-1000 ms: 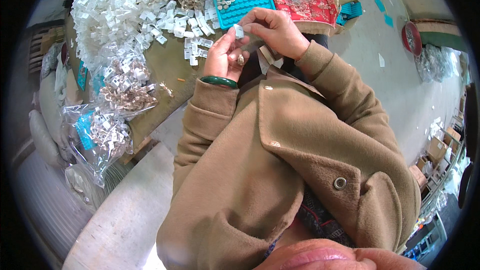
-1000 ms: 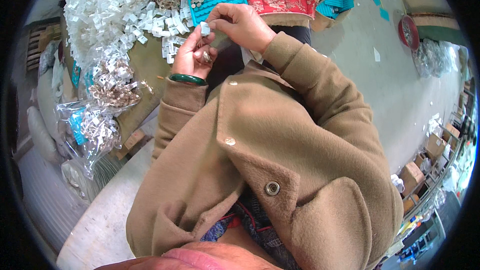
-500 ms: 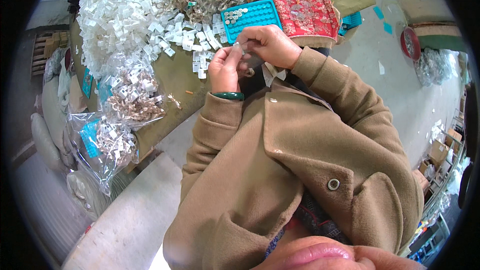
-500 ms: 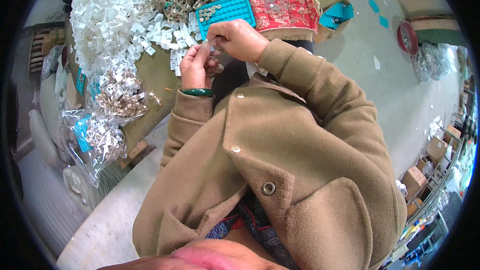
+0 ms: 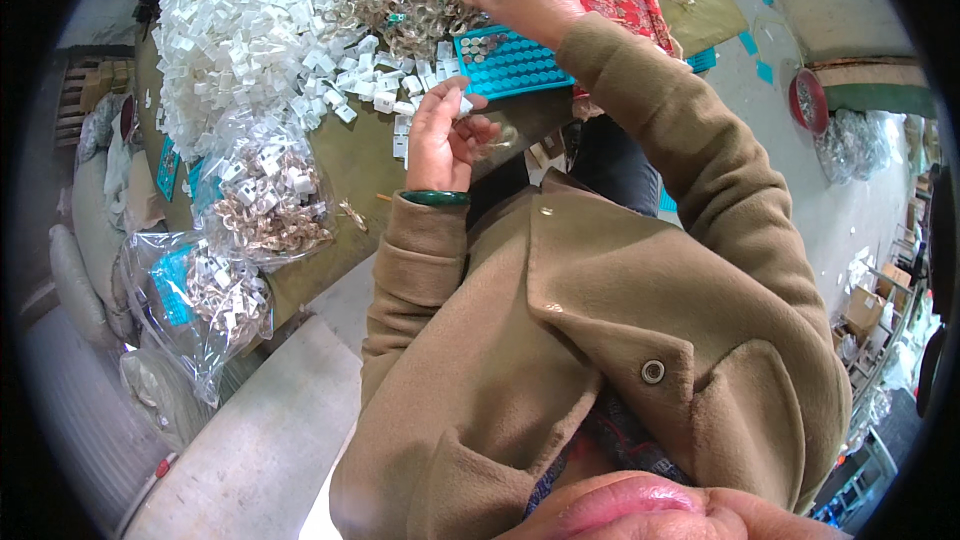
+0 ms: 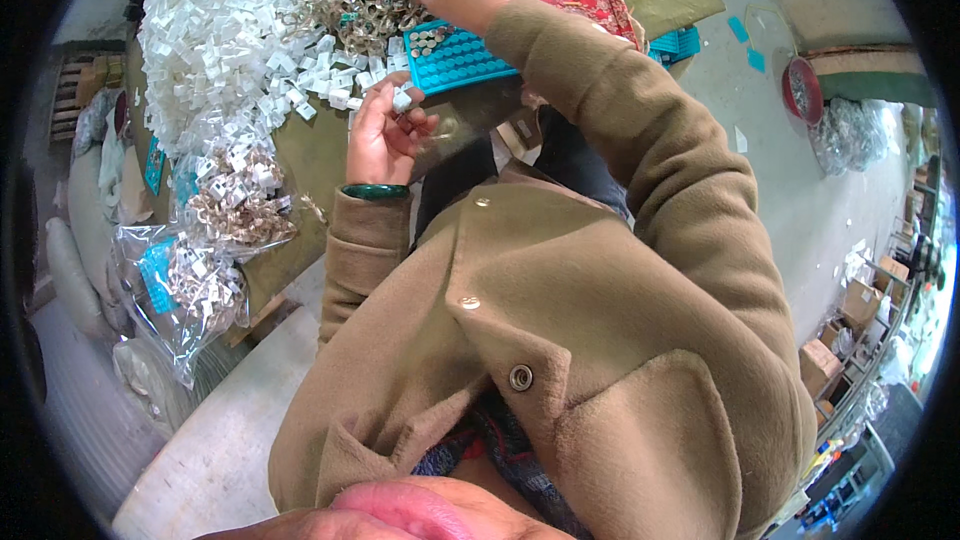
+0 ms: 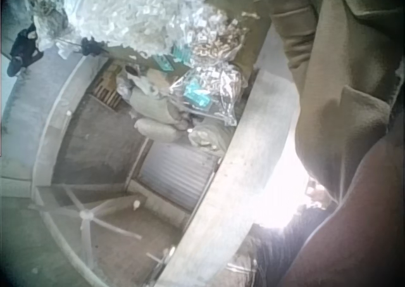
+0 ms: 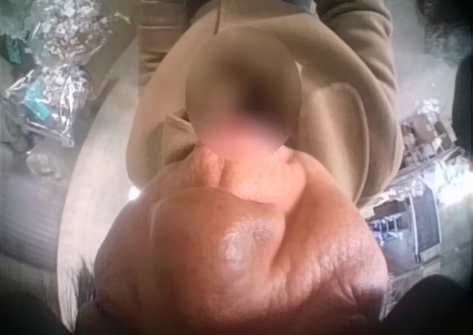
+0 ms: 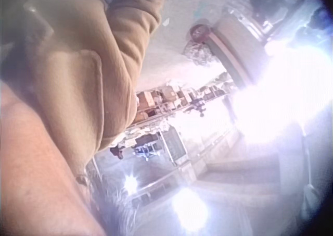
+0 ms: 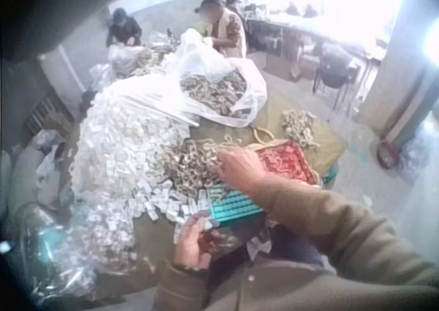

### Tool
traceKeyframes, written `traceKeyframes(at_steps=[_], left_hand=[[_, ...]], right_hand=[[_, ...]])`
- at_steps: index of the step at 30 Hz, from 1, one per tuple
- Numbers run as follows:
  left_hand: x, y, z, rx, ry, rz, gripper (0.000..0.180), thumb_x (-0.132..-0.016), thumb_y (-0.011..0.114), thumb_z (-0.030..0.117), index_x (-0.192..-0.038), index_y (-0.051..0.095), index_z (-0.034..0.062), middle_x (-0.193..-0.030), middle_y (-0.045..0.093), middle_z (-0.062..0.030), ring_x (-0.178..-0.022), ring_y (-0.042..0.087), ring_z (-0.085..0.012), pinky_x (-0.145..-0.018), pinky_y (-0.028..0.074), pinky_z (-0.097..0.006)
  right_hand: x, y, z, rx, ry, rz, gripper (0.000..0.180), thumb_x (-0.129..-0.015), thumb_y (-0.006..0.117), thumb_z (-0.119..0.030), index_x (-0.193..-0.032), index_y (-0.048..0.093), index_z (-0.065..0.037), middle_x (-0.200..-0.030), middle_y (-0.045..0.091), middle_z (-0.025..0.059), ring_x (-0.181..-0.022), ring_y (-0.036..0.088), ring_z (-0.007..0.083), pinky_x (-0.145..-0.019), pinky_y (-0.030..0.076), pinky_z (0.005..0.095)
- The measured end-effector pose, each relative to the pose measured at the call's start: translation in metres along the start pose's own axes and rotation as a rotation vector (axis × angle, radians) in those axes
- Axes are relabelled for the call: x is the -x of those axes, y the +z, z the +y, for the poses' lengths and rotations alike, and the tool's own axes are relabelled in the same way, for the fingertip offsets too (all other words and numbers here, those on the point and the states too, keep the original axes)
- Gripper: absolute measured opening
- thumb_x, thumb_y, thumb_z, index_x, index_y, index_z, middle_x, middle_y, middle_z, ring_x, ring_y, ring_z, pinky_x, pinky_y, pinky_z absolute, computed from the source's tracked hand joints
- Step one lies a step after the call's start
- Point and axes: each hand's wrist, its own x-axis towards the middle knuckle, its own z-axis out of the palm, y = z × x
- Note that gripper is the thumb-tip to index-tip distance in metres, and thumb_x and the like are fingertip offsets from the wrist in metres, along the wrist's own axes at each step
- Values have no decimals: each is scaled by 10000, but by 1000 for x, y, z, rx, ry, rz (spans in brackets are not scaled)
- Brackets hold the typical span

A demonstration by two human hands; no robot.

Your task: The person repeatedly picks small white rectangular components and metallic rings from a table, joins them by hand, and places the assembled units into a blue tray. They occasionally use a red light to illuminate the components during assembly.

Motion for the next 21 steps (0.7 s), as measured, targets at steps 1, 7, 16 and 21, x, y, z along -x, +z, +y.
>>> traceKeyframes(at_steps=[1, 7, 16, 21], left_hand=[[-1, 0, -1, 10, -4, 9, 165, -973, 529, 193, -1056, 561, 54, -875, 608, -41, -679, 579, -108, -690, 568, -314], [-3, -9, 6, 45, -29, 59, 177, -953, 563, 191, -1061, 594, 54, -761, 521, 33, -601, 472, -57, -558, 477, -227], [-4, -6, 15, 28, 63, 122, 192, -919, 614, 204, -1009, 601, 35, -690, 480, 42, -570, 431, -62, -500, 366, -216], [2, -10, 21, 59, 107, 107, 180, -921, 616, 185, -983, 609, 16, -614, 450, 48, -519, 403, -59, -467, 328, -212]], right_hand=[[-1, 6, -4, 74, -36, 84, 276, -883, 618, -353, -1012, 687, -119, -912, 681, 117, -864, 667, 295, -716, 513, 424], [-8, 6, 6, -42, 123, -56, 239, -851, 638, -314, -983, 710, -129, -899, 677, 99, -818, 668, 269, -749, 520, 407], [-10, -8, -7, -659, 175, 204, 192, -824, 679, -171, -943, 696, -20, -764, 674, 151, -688, 667, 231, -642, 517, 350], [-15, -10, -12, -849, 188, 128, 200, -827, 693, -174, -965, 710, -31, -734, 681, 118, -604, 632, 156, -588, 511, 320]])
